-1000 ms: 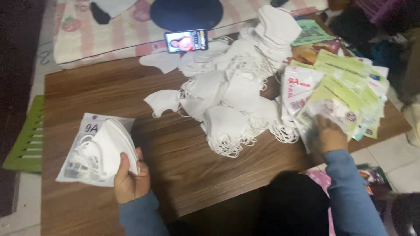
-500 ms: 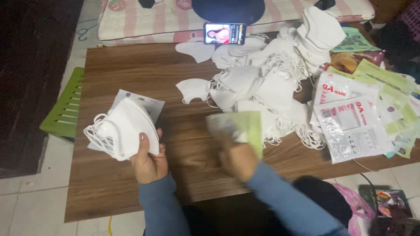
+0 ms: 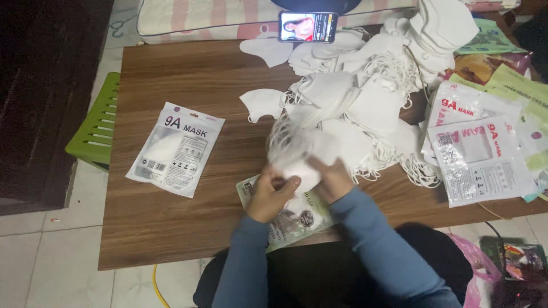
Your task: Sorting and inspecting white face masks from a pile on a table
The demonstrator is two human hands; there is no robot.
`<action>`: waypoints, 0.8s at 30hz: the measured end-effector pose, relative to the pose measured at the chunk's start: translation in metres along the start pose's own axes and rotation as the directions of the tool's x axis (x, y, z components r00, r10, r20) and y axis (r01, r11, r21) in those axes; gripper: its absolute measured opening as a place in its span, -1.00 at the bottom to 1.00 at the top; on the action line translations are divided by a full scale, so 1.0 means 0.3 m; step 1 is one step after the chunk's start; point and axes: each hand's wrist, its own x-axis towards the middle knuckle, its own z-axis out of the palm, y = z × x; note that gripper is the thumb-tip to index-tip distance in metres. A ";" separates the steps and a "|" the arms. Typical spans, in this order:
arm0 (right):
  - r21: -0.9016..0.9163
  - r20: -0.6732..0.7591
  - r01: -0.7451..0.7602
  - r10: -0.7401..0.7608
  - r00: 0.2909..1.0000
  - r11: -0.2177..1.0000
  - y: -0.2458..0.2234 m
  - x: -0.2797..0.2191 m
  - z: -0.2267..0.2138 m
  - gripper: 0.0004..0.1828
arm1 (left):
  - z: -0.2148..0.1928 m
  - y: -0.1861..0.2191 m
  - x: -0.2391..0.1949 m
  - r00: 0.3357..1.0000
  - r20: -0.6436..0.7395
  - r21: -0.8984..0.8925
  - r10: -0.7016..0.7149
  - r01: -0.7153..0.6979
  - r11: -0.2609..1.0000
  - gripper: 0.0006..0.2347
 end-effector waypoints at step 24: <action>0.982 0.120 -0.186 0.827 0.550 -0.019 -0.158 -0.008 -0.527 -0.57 | 0.144 -0.052 -0.033 0.969 0.143 0.917 0.203 -0.206 0.340 -0.32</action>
